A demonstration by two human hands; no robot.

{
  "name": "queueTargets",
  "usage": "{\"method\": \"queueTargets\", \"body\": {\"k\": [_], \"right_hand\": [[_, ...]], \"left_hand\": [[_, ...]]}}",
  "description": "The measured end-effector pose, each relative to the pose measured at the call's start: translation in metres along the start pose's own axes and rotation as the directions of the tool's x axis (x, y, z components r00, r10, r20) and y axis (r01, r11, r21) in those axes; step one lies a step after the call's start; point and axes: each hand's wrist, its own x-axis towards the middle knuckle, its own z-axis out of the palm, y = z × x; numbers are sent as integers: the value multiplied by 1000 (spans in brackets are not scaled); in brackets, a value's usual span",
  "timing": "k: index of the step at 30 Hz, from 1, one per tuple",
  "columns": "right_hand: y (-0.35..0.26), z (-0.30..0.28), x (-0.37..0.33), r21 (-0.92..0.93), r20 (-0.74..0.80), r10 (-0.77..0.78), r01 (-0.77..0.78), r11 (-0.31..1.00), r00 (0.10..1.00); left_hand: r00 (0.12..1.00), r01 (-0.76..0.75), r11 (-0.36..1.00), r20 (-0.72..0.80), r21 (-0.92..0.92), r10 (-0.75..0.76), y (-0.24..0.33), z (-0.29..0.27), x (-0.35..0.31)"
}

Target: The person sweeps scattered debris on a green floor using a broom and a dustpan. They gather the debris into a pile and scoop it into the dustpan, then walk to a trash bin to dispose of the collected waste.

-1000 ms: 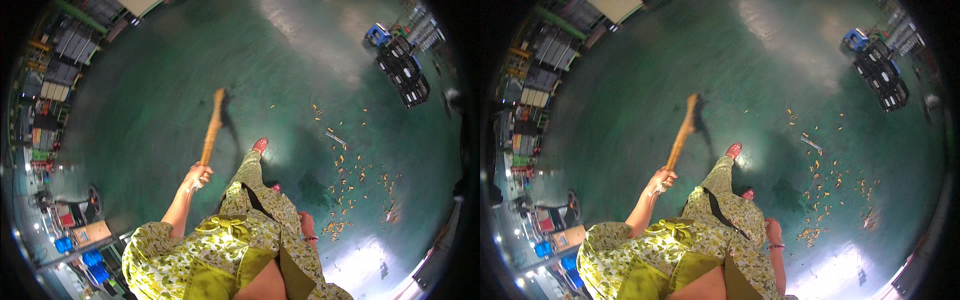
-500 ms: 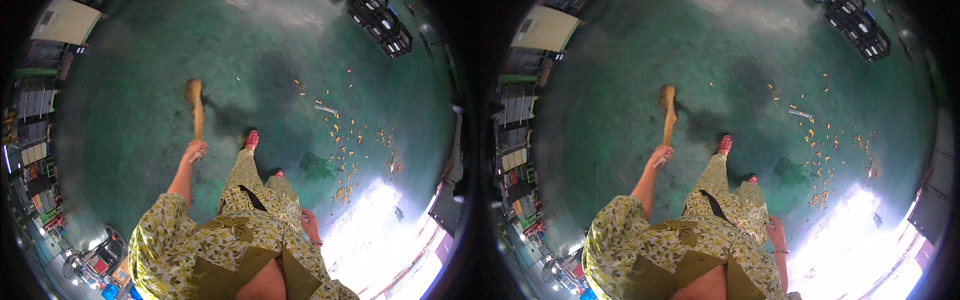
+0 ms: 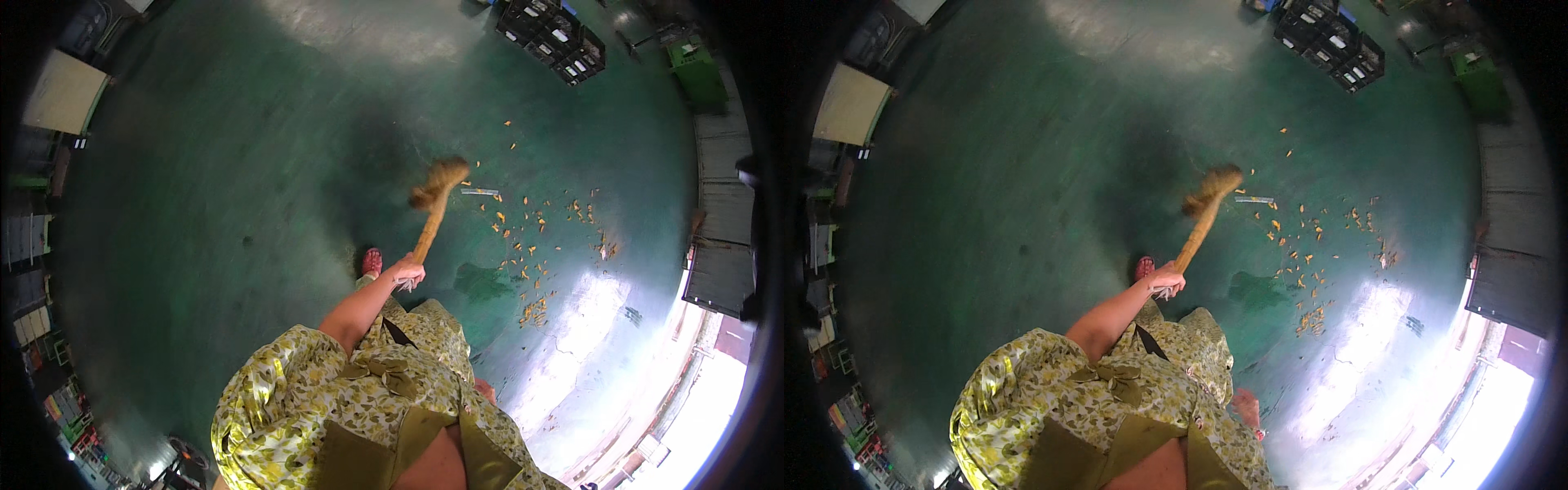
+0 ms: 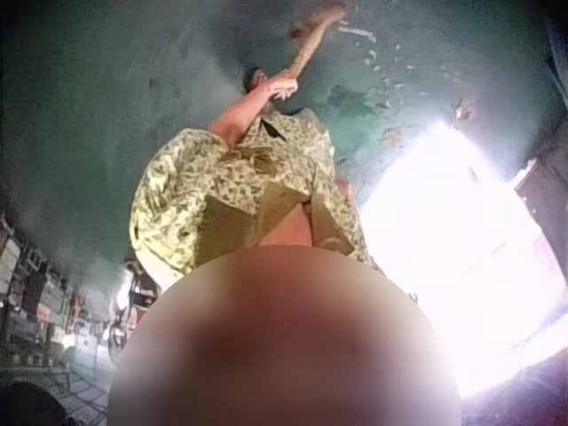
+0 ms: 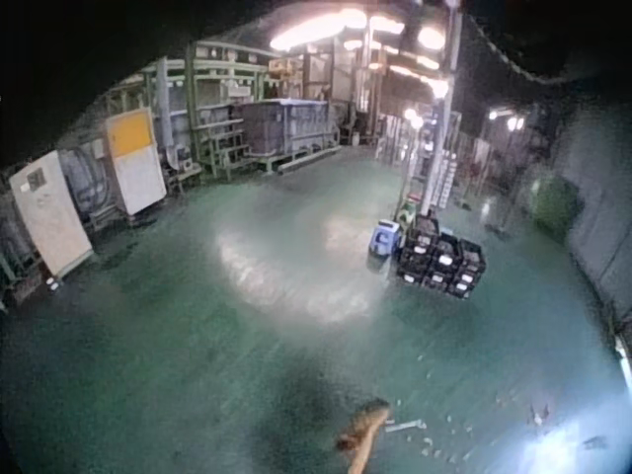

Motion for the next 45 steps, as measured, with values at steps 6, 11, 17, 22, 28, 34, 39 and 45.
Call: {"method": "queueTargets", "body": {"k": [6,11,17,22,28,34,39,45], "right_hand": [[-11,32,25,-391,-103,369,-379,839,924],[-65,32,28,313,-7,21,-17,950,1000],[-147,44,56,-211,-180,60,-98,973,982],[-159,19,80,-134,-183,21,-46,990,983],[-165,-19,55,-101,-261,57,-86,991,964],[-122,-61,26,222,-253,252,-198,955,934],[-122,-47,30,315,-253,278,-193,929,926],[-133,-31,62,378,-253,193,-87,922,948]], "left_hand": [[836,420,766,536,-487,-117,59,-21,-37],[968,150,836,251,-528,-15,64,-49,-120],[940,29,941,-310,-338,-141,88,-99,-183],[786,-104,986,-618,-132,0,104,-173,-171],[814,-220,921,-581,-322,-8,97,-262,-68],[872,-107,992,-486,-70,59,117,-138,26],[885,248,942,-449,227,-125,157,24,46],[997,50,909,30,414,-69,158,105,86]]}}
